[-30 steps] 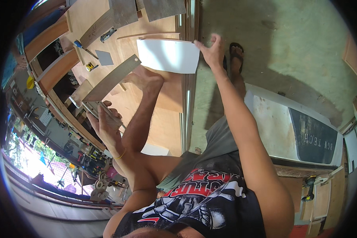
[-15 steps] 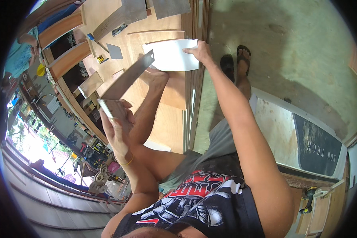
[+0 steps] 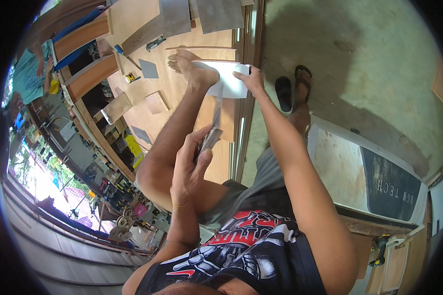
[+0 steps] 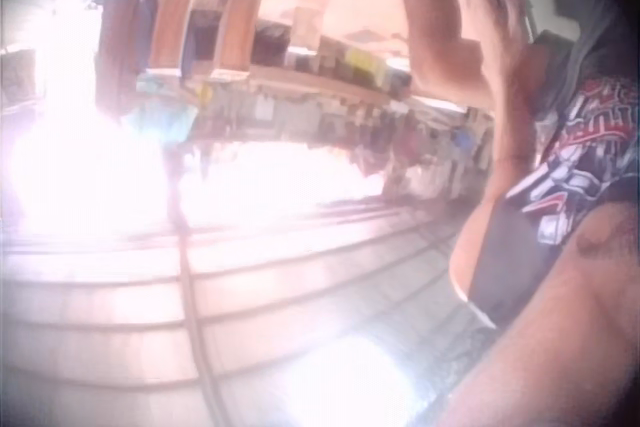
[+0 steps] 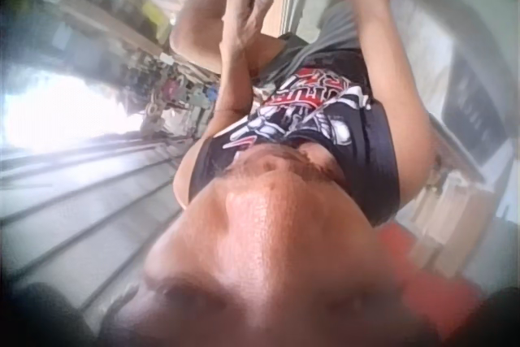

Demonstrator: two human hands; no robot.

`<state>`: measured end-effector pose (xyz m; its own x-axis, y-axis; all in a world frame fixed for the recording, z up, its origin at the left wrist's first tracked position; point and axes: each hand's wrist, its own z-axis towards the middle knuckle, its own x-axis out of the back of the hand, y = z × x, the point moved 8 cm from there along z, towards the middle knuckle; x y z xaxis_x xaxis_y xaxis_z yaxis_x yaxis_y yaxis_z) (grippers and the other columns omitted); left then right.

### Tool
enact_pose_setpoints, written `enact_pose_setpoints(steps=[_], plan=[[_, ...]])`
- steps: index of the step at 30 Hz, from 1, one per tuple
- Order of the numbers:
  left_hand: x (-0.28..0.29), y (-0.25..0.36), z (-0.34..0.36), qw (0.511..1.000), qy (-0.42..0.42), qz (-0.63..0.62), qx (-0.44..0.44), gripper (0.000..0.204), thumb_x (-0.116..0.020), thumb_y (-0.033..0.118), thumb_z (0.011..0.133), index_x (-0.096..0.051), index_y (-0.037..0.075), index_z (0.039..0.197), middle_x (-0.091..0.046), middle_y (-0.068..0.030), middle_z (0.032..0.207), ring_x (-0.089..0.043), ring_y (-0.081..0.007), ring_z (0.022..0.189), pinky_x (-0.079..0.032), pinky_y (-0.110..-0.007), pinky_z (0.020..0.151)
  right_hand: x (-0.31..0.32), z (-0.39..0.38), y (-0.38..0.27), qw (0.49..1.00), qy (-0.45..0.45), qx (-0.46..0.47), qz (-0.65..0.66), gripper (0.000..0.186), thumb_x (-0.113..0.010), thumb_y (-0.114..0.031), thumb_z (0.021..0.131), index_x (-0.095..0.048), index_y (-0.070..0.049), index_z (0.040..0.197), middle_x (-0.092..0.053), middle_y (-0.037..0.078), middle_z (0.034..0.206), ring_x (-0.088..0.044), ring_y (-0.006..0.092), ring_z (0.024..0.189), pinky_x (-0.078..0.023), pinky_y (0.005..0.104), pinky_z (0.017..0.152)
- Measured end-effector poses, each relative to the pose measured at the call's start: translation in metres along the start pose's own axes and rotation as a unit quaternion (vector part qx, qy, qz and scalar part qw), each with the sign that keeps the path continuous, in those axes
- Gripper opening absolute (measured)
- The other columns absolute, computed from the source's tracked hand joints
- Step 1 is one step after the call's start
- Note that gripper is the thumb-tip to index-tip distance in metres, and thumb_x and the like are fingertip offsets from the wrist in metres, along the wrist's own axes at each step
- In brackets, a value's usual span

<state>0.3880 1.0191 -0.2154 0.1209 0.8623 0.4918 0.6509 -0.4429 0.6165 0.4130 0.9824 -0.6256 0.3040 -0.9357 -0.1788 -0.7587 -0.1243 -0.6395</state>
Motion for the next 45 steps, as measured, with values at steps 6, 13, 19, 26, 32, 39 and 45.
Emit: enact_pose_setpoints(steps=[6,13,19,26,32,39,45], plan=[[0.001,0.003,0.068,0.944,-0.17,0.279,-0.05,0.054,-0.082,0.022,0.074,-0.059,0.012,0.122,-0.071,-0.0046,0.094,-0.067,-0.0271,0.088,-0.053,-0.042,0.076,0.053,-0.069,-0.045,0.961,0.082,-0.135,0.226,0.046,-0.076,-0.035,0.092,-0.061,-0.003,0.123,-0.07,0.007,0.099,-0.066,0.0153,0.085,-0.055,0.0288,0.075],[-0.056,-0.031,0.116,0.85,-0.292,0.412,-0.152,0.048,-0.079,0.018,0.076,-0.059,0.013,0.118,-0.071,-0.0066,0.093,-0.067,-0.0278,0.088,-0.054,-0.04,0.076,0.048,-0.022,-0.107,0.955,0.055,-0.054,0.286,0.049,-0.07,-0.05,0.094,-0.058,-0.007,0.116,-0.063,0.003,0.084,-0.06,0.0133,0.067,-0.052,0.027,0.062],[-0.008,-0.072,0.137,0.96,0.069,-0.269,-0.04,0.078,-0.088,0.035,0.074,-0.052,0.001,0.135,-0.062,-0.0144,0.131,-0.063,-0.0266,0.116,-0.05,-0.038,0.097,0.045,0.036,-0.083,0.889,0.125,-0.104,0.429,0.045,-0.059,-0.054,0.099,-0.047,-0.011,0.098,-0.036,-0.002,0.063,-0.037,0.0093,0.051,-0.03,0.0252,0.043],[-0.042,-0.103,0.174,0.951,0.1,-0.28,-0.08,0.069,-0.077,0.048,0.085,-0.058,-0.005,0.124,-0.064,-0.012,0.112,-0.06,-0.0195,0.103,-0.046,-0.032,0.093,0.008,0.077,-0.062,0.87,0.157,-0.12,0.452,0.051,-0.046,-0.06,0.099,-0.04,-0.009,0.098,-0.032,-0.002,0.061,-0.03,0.0105,0.046,-0.025,0.0274,0.04],[-0.052,-0.112,0.179,0.964,0.134,-0.208,-0.099,0.014,-0.066,0.011,0.093,-0.061,-0.001,0.096,-0.059,-0.003,0.072,-0.051,-0.0073,0.062,-0.042,-0.023,0.058,0.004,0.087,-0.058,0.958,0.103,-0.081,0.257,0.058,-0.049,-0.062,0.094,-0.046,-0.005,0.104,-0.044,0.003,0.065,-0.041,0.0126,0.049,-0.038,0.0321,0.043],[-0.057,-0.13,0.165,0.965,0.182,-0.147,-0.121,0.011,-0.062,0.003,0.091,-0.059,-0.001,0.082,-0.054,-0.0015,0.06,-0.045,-0.0059,0.051,-0.039,-0.023,0.049,-0.003,0.105,-0.033,0.99,0.082,0.083,0.083,0.047,-0.043,-0.055,0.099,-0.046,-0.008,0.106,-0.038,-0.002,0.067,-0.032,0.0082,0.051,-0.032,0.0262,0.046],[-0.066,-0.134,0.171,0.968,0.192,-0.089,-0.136,0.007,-0.067,0.001,0.08,-0.06,0.001,0.08,-0.058,-0.0089,0.06,-0.055,-0.0182,0.048,-0.045,-0.029,0.05,0.006,0.117,-0.033,0.968,0.103,0.187,-0.131,0.052,-0.033,-0.041,0.109,-0.056,0.002,0.127,-0.065,0.02,0.12,-0.062,0.0355,0.111,-0.049,0.0448,0.101]])
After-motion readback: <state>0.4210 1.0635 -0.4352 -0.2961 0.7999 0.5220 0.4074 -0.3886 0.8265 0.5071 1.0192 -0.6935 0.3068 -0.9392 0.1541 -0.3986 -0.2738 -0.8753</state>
